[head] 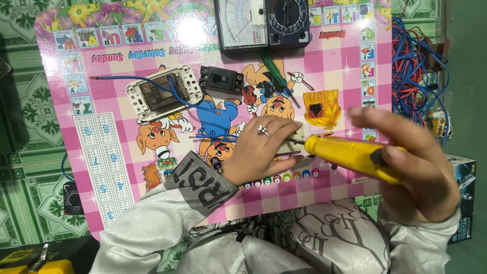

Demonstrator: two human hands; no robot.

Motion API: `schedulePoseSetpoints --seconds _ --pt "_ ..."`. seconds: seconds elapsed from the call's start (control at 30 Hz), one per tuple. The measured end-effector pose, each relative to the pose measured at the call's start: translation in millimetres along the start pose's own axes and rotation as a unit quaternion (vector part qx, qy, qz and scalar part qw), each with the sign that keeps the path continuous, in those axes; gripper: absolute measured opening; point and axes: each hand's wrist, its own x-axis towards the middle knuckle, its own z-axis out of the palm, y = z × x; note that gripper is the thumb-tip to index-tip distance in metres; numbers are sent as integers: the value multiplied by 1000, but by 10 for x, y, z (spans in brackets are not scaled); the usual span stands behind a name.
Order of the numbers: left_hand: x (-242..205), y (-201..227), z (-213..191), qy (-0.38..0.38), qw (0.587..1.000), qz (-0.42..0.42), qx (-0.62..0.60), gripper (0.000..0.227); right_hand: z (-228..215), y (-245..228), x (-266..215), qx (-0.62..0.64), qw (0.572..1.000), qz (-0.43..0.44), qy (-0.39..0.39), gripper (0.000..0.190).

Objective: The person uses a green screwdriver to tighten a blue wire into a white electrical switch. They then use a yellow screwdriver to tighten screws on a white electrical outlet. The person handles the switch, outlet, and wires throughout the process.

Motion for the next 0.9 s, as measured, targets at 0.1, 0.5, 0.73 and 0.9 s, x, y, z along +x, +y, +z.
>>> schedulePoseSetpoints --seconds 0.1,0.5,0.73,0.9 --pt "-12 0 -7 -15 1000 -5 2 63 -92 139 165 60 993 -94 -47 17" --pt "57 -46 -206 -72 997 7 -5 64 -25 361 -80 205 975 -52 -62 69" --pt "71 -83 -194 -111 987 -24 111 59 209 281 65 25 982 -166 90 53" --pt "96 -64 -205 -91 991 -31 91 56 23 468 -87 53 992 -107 -25 66"
